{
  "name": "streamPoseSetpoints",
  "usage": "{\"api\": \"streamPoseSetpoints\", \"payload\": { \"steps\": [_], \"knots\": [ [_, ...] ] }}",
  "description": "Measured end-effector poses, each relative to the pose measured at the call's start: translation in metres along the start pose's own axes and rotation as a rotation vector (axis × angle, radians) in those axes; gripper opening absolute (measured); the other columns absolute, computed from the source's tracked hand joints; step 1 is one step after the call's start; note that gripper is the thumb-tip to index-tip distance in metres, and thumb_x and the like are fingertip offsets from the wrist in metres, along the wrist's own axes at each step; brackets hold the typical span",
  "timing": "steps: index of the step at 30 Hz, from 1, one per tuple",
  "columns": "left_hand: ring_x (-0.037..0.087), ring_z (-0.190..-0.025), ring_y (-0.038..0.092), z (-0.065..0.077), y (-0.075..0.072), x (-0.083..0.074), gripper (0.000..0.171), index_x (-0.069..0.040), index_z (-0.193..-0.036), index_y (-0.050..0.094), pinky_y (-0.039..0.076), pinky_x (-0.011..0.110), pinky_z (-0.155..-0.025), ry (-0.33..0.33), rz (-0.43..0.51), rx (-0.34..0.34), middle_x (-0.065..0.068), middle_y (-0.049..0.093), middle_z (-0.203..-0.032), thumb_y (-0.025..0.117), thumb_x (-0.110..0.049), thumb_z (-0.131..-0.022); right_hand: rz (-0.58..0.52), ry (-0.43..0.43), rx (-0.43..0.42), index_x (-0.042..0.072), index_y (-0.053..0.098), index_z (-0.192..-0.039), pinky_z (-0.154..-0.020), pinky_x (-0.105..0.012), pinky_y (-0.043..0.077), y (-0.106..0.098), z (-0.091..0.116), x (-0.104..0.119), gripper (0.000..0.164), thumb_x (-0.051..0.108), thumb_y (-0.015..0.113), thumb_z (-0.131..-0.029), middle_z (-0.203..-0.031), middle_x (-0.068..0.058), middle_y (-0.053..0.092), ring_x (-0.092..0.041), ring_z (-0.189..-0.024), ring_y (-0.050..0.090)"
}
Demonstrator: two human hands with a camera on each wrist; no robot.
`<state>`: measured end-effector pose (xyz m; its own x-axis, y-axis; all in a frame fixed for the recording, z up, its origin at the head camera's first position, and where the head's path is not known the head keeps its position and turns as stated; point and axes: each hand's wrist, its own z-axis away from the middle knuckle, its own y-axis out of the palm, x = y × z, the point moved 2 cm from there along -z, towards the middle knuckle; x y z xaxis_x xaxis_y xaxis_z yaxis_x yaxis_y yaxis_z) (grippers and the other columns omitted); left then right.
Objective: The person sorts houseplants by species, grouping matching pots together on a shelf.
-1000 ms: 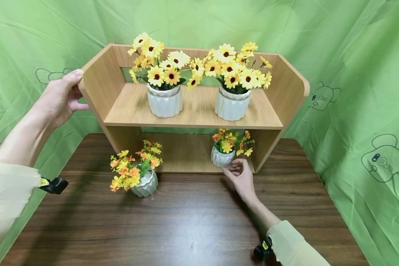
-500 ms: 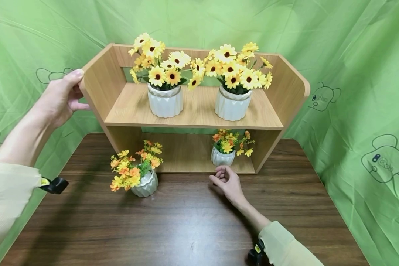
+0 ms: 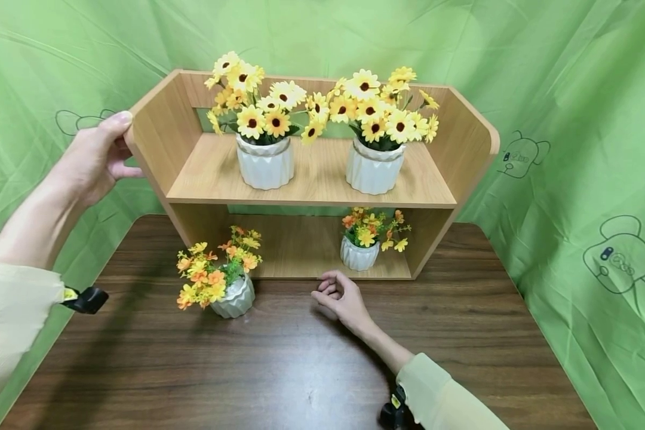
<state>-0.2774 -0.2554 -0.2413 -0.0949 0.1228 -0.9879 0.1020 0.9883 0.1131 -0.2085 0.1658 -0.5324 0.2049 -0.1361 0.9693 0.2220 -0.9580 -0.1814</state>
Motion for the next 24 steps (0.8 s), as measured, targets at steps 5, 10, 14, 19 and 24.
{"api": "streamPoseSetpoints", "payload": {
  "steps": [5,10,14,19,24],
  "knots": [
    [0.015,-0.103,0.071,0.0,-0.001,0.0,0.027,-0.015,-0.122,0.071,0.069,0.034,-0.066,0.002,0.006,0.002,0.003,0.067,-0.118,0.067,-0.031,-0.101,-0.01,-0.005,0.037,-0.004,0.062,-0.123,-0.075,-0.016,0.06,0.018,-0.004,0.002,0.038,0.007,0.078,-0.09,-0.107,-0.03,0.065,-0.009,-0.088,0.066],
    [0.015,-0.105,0.07,-0.001,0.0,0.0,0.032,-0.013,-0.127,0.069,0.069,0.035,-0.066,0.002,0.002,0.002,0.003,0.066,-0.121,0.067,-0.032,-0.101,-0.004,0.001,0.071,-0.001,0.062,-0.125,-0.08,-0.018,0.061,0.035,-0.008,0.005,0.041,0.008,0.08,-0.089,-0.111,-0.027,0.066,-0.015,-0.093,0.066],
    [0.015,-0.105,0.07,-0.001,-0.001,0.0,0.033,-0.012,-0.128,0.069,0.069,0.034,-0.066,0.002,0.003,0.002,0.003,0.066,-0.122,0.067,-0.032,-0.101,-0.016,-0.003,0.093,0.001,0.062,-0.126,-0.084,-0.02,0.061,0.047,-0.01,0.008,0.043,0.009,0.08,-0.088,-0.115,-0.025,0.067,-0.027,-0.098,0.068],
    [0.015,-0.106,0.07,-0.001,-0.001,0.0,0.03,-0.014,-0.125,0.07,0.069,0.034,-0.066,0.005,0.003,0.006,0.003,0.066,-0.121,0.067,-0.031,-0.101,-0.03,-0.007,0.113,0.003,0.062,-0.128,-0.09,-0.025,0.062,0.059,-0.013,0.01,0.045,0.008,0.08,-0.088,-0.12,-0.025,0.067,-0.04,-0.106,0.066],
    [0.015,-0.105,0.07,0.0,-0.001,-0.001,0.029,-0.014,-0.124,0.071,0.069,0.034,-0.067,-0.002,0.015,0.006,0.003,0.066,-0.121,0.067,-0.031,-0.101,-0.047,-0.011,0.147,0.004,0.058,-0.134,-0.102,-0.044,0.061,0.073,-0.015,0.012,0.052,0.01,0.081,-0.087,-0.128,-0.026,0.066,-0.04,-0.115,0.064]
  ]
}}
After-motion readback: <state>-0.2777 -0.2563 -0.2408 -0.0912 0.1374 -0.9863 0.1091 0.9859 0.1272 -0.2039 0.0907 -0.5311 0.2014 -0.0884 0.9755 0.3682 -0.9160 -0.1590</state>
